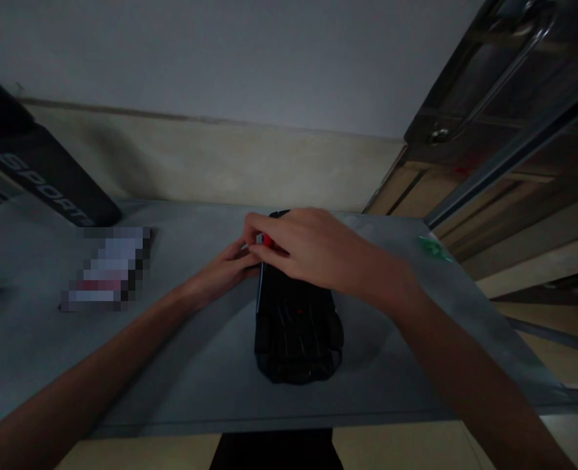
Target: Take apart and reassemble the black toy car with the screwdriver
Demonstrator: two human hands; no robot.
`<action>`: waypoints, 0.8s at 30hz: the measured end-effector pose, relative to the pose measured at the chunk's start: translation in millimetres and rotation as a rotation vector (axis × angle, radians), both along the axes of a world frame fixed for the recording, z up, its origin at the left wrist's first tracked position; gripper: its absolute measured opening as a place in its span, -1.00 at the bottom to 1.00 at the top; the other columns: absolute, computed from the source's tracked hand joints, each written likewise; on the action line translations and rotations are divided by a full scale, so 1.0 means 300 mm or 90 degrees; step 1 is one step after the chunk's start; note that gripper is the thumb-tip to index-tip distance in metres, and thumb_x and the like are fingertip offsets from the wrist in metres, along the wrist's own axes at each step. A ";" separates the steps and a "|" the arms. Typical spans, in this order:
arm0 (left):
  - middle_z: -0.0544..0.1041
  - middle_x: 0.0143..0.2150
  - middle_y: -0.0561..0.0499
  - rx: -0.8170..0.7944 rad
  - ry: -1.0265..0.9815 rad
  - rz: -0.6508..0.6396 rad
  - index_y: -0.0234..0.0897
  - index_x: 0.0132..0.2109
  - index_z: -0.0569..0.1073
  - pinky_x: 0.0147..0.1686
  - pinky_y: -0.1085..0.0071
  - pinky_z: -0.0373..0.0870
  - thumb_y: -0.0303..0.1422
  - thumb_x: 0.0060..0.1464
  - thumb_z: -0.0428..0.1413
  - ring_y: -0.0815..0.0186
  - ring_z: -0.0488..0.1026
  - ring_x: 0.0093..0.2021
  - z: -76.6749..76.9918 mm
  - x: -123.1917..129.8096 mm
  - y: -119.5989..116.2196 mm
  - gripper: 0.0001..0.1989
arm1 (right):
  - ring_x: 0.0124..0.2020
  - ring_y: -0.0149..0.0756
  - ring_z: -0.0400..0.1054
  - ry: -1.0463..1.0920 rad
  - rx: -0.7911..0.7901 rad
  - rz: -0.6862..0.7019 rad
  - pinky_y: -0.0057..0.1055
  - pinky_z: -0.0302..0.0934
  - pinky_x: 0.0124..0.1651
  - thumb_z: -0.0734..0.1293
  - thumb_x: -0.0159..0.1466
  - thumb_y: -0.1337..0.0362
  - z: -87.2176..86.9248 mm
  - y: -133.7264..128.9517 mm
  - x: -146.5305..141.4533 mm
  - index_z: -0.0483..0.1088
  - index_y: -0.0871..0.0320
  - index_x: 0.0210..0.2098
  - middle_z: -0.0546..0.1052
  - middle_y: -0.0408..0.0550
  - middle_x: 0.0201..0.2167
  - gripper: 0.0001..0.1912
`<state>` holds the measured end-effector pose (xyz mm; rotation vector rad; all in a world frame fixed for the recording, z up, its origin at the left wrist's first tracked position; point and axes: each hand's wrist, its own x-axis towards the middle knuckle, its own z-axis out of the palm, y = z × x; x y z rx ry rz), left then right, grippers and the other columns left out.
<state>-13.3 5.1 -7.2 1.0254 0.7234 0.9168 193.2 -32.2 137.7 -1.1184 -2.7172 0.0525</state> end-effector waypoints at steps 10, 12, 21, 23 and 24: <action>0.78 0.07 -0.12 0.005 0.010 -0.003 -0.31 0.10 0.66 0.17 0.24 0.57 -0.29 0.20 0.51 0.12 0.69 0.09 0.004 -0.003 0.000 -0.61 | -0.22 -0.23 0.52 -0.002 -0.029 -0.002 -0.34 0.13 -0.15 0.28 0.64 0.28 0.007 -0.017 -0.002 0.55 0.09 0.17 0.70 -0.10 -0.17 -0.76; 0.77 0.14 -0.12 -0.006 0.024 0.009 -0.26 0.18 0.66 0.15 0.26 0.58 -0.29 0.17 0.52 0.09 0.69 0.15 0.005 -0.004 0.004 -0.54 | -0.20 -0.20 0.55 0.002 -0.007 -0.061 -0.34 0.16 -0.13 0.27 0.65 0.27 -0.006 -0.018 -0.017 0.57 0.08 0.15 0.70 -0.06 -0.20 -0.77; 0.72 0.29 -0.12 0.004 0.052 0.009 -0.13 0.58 0.42 0.32 0.13 0.55 -0.35 0.31 0.41 0.13 0.71 0.18 0.012 0.009 0.014 -0.24 | -0.20 -0.24 0.55 0.222 -0.012 -0.187 -0.36 0.23 -0.08 0.25 0.67 0.23 -0.082 0.051 0.012 0.54 0.14 0.13 0.67 -0.07 -0.21 -0.76; 0.73 0.29 -0.14 0.009 0.058 0.011 -0.16 0.58 0.41 0.41 0.12 0.48 -0.34 0.29 0.42 0.11 0.69 0.25 0.010 0.012 0.017 -0.21 | -0.26 -0.26 0.50 0.295 -0.044 -0.199 -0.37 0.25 -0.13 0.25 0.65 0.21 -0.104 0.067 0.117 0.54 0.13 0.07 0.64 -0.11 -0.25 -0.76; 0.72 0.31 -0.15 0.011 0.060 0.012 -0.16 0.58 0.41 0.46 0.12 0.44 -0.34 0.28 0.43 0.11 0.67 0.30 0.008 0.012 0.019 -0.20 | -0.28 -0.25 0.49 0.298 -0.055 -0.237 -0.37 0.24 -0.15 0.24 0.65 0.20 -0.122 0.070 0.171 0.54 0.14 0.03 0.63 -0.11 -0.28 -0.75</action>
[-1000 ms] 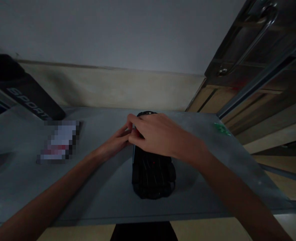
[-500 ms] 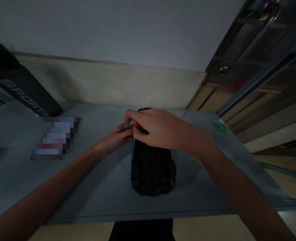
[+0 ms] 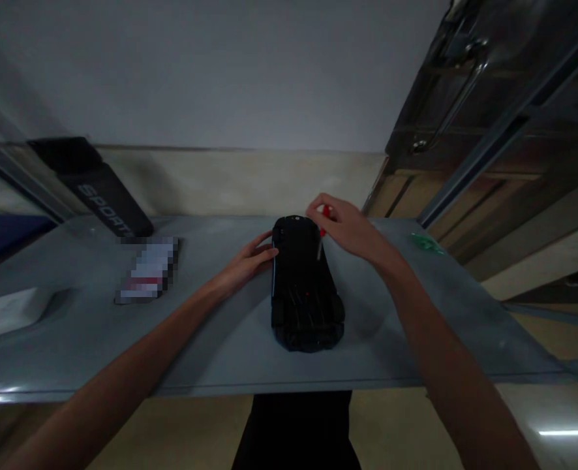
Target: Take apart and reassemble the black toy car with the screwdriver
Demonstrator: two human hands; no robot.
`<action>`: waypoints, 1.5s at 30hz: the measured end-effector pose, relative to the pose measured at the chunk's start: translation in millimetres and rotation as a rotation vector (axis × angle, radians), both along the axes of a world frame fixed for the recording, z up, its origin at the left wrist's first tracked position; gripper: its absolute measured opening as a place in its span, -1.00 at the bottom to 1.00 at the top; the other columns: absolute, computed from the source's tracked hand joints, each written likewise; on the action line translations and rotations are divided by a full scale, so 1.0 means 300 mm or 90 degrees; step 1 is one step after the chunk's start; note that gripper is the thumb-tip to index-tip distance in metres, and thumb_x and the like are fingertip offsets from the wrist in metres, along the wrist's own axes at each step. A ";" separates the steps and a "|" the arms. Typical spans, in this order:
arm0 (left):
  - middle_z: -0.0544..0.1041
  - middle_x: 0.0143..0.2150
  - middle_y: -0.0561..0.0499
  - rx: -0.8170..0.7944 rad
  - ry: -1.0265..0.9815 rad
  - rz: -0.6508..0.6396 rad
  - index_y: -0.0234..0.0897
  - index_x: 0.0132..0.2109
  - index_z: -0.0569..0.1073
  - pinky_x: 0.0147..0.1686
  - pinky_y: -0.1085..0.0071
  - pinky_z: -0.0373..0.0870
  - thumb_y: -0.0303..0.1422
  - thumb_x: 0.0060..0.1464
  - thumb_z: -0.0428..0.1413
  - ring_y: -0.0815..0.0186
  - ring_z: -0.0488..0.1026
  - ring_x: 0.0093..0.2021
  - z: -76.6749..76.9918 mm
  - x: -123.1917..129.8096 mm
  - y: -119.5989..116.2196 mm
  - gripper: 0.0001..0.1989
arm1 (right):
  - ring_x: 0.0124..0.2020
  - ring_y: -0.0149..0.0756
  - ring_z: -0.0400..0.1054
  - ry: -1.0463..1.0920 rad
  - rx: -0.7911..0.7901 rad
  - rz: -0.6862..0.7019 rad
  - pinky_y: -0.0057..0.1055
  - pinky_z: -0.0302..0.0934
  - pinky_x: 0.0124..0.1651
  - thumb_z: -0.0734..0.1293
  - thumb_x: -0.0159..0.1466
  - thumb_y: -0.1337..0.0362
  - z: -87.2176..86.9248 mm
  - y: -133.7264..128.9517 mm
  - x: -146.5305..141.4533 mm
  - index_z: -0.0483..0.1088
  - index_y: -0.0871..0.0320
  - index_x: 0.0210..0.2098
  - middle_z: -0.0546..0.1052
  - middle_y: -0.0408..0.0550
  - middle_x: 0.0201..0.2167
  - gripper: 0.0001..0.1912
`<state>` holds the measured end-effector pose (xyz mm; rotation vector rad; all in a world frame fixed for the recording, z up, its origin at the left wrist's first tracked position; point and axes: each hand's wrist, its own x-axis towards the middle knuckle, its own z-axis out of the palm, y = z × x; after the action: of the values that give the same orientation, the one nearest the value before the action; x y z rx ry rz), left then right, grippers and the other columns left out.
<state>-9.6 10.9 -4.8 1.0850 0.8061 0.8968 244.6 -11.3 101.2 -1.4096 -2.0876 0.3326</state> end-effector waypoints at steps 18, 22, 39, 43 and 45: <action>0.80 0.17 -0.07 0.085 0.034 0.020 -0.03 0.06 0.77 0.41 0.14 0.48 -0.34 0.08 0.47 -0.08 0.58 0.47 -0.009 -0.018 0.033 -0.63 | -0.18 -0.06 0.66 -0.111 -0.094 -0.222 -0.27 0.24 -0.14 0.18 0.66 0.22 -0.351 -0.062 0.085 0.56 0.11 0.18 0.74 0.04 -0.24 -0.66; 0.77 0.15 -0.16 0.089 0.072 0.042 -0.10 0.12 0.71 0.41 0.03 0.51 -0.22 0.15 0.47 -0.08 0.66 0.34 0.011 -0.051 0.089 -0.60 | -0.09 -0.04 0.67 -0.076 -0.082 -0.238 -0.27 0.31 -0.08 0.15 0.64 0.23 -0.350 -0.022 0.092 0.60 0.11 0.12 0.76 0.08 -0.16 -0.62; 0.61 0.35 -0.21 0.288 0.478 0.158 -0.22 0.36 0.57 0.18 -0.04 0.69 -0.18 0.48 0.30 0.02 0.65 0.21 0.039 0.021 0.157 -0.57 | 0.20 -0.01 0.58 -0.045 -0.059 -0.208 0.03 0.58 0.21 0.51 0.55 0.05 -0.319 0.101 0.104 0.53 0.08 0.33 0.58 0.10 0.32 -0.55; 0.61 0.35 -0.20 0.320 0.590 0.142 -0.22 0.35 0.57 0.18 -0.04 0.68 -0.18 0.48 0.30 0.02 0.65 0.21 0.045 0.035 0.157 -0.58 | 0.19 -0.02 0.59 -0.056 -0.107 -0.237 0.04 0.57 0.21 0.49 0.57 0.06 -0.334 0.122 0.097 0.52 0.09 0.34 0.58 0.12 0.32 -0.56; 0.61 0.36 -0.20 0.349 0.626 0.134 -0.20 0.34 0.58 0.18 -0.02 0.68 -0.18 0.49 0.30 0.02 0.65 0.22 0.048 0.041 0.158 -0.60 | 0.19 -0.01 0.58 -0.057 -0.122 -0.245 0.04 0.57 0.21 0.49 0.56 0.06 -0.341 0.131 0.095 0.53 0.09 0.33 0.58 0.11 0.32 -0.56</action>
<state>2.7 58.3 9.6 2.0114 1.5483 0.7462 273.1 28.0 -1.2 -1.9304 -1.8348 0.3215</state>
